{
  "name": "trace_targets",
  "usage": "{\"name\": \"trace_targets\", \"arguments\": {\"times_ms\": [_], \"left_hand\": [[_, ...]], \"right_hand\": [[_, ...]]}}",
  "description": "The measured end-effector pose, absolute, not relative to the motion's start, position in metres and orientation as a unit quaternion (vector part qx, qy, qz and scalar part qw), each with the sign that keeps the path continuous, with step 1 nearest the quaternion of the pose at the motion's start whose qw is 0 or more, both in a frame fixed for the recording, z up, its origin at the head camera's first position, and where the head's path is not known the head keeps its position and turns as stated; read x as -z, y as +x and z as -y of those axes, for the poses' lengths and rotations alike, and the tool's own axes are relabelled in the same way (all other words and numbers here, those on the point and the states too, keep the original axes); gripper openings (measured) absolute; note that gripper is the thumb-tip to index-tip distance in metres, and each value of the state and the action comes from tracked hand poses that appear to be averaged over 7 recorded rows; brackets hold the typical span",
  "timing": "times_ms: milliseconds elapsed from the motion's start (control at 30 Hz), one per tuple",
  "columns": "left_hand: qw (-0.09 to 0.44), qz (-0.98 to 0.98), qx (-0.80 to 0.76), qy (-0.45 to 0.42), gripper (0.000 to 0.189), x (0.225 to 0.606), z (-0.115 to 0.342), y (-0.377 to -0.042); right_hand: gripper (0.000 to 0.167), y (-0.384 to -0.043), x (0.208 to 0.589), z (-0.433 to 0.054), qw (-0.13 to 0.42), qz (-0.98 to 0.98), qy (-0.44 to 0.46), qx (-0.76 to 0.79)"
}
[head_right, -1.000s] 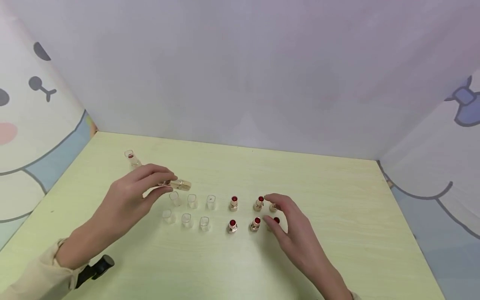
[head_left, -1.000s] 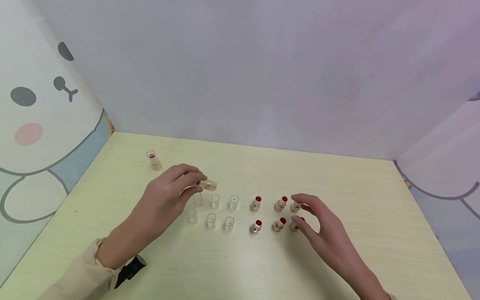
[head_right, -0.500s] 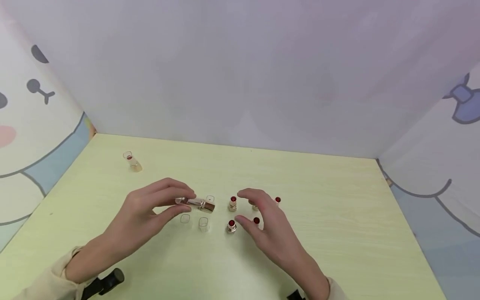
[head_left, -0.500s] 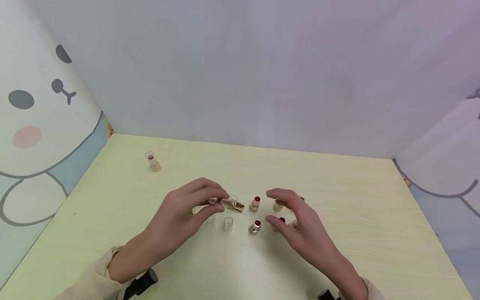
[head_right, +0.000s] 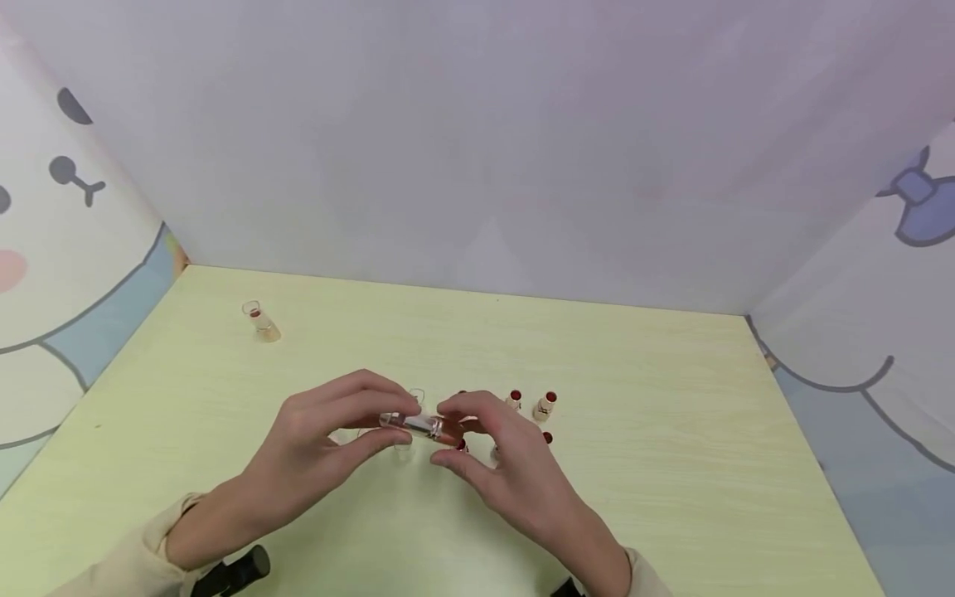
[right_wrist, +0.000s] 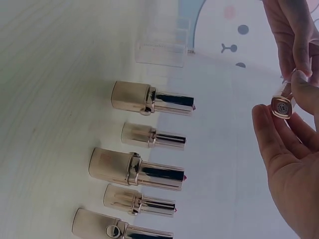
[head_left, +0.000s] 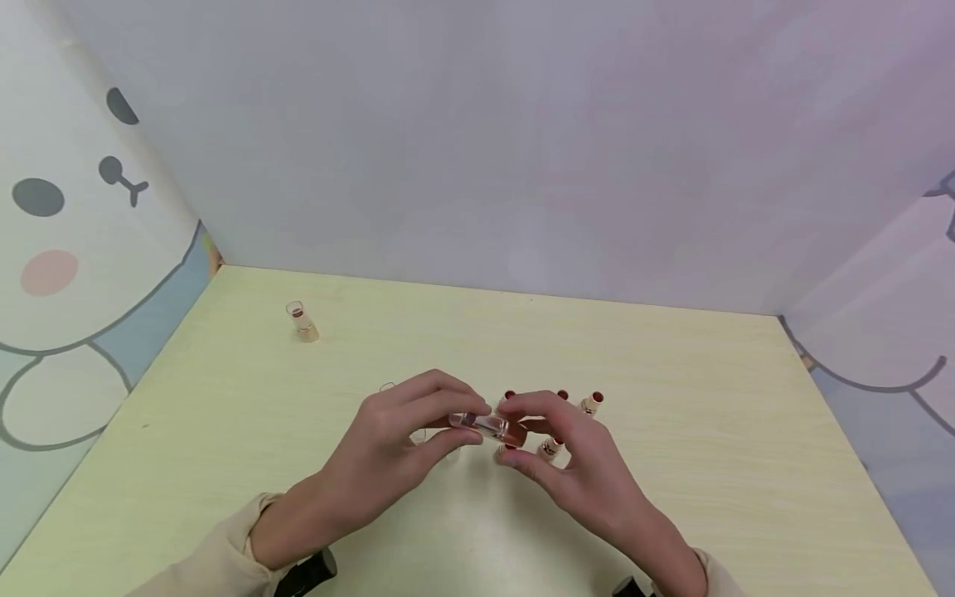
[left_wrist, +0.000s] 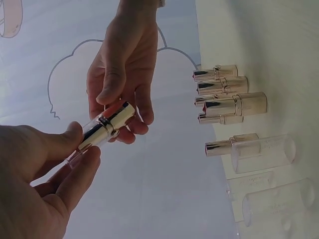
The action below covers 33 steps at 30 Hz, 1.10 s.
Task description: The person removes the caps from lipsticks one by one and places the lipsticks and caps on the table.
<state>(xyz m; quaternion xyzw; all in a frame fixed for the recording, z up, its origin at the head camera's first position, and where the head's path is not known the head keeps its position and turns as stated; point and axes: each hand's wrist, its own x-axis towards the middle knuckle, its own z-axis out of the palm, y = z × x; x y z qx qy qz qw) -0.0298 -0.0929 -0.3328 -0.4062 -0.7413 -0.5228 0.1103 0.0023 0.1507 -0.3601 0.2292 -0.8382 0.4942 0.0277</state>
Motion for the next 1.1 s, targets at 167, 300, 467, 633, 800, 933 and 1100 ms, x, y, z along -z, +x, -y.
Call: {"name": "trace_targets", "arguments": {"times_ms": [167,300,467,633,800,933,1100], "left_hand": [[0.113,0.740,0.523,-0.407,0.032,0.3344,0.0901,-0.0294],[0.121,0.742,0.518,-0.407,0.032,0.3352,0.0894,-0.0293],[0.123,0.745,0.518,-0.403,0.033,0.3360,0.0896,-0.0289],[0.119,0.745,0.519,-0.402,0.031,0.3371,0.0903,-0.0283],[0.114,0.749,0.516,-0.400,0.032,0.3379,0.0922,-0.0278],[0.109,0.746,0.519,-0.403,0.031,0.3384,0.0931,-0.0282],[0.107,0.742,0.522,-0.407,0.029,0.3386,0.0935,-0.0294]], "right_hand": [[0.039,0.0021,0.3609,-0.1507,0.041,0.830,0.241,-0.502],[0.038,0.0014,0.3618,-0.1507,0.036,0.825,0.243,-0.508],[0.034,0.0020,0.3631,-0.1507,0.034,0.831,0.238,-0.501],[0.033,0.0029,0.3648,-0.1516,0.044,0.835,0.246,-0.490],[0.032,0.0037,0.3656,-0.1517,0.046,0.833,0.255,-0.489],[0.031,0.0044,0.3664,-0.1517,0.051,0.832,0.259,-0.488],[0.031,0.0039,0.3675,-0.1520,0.057,0.831,0.263,-0.488]]}}
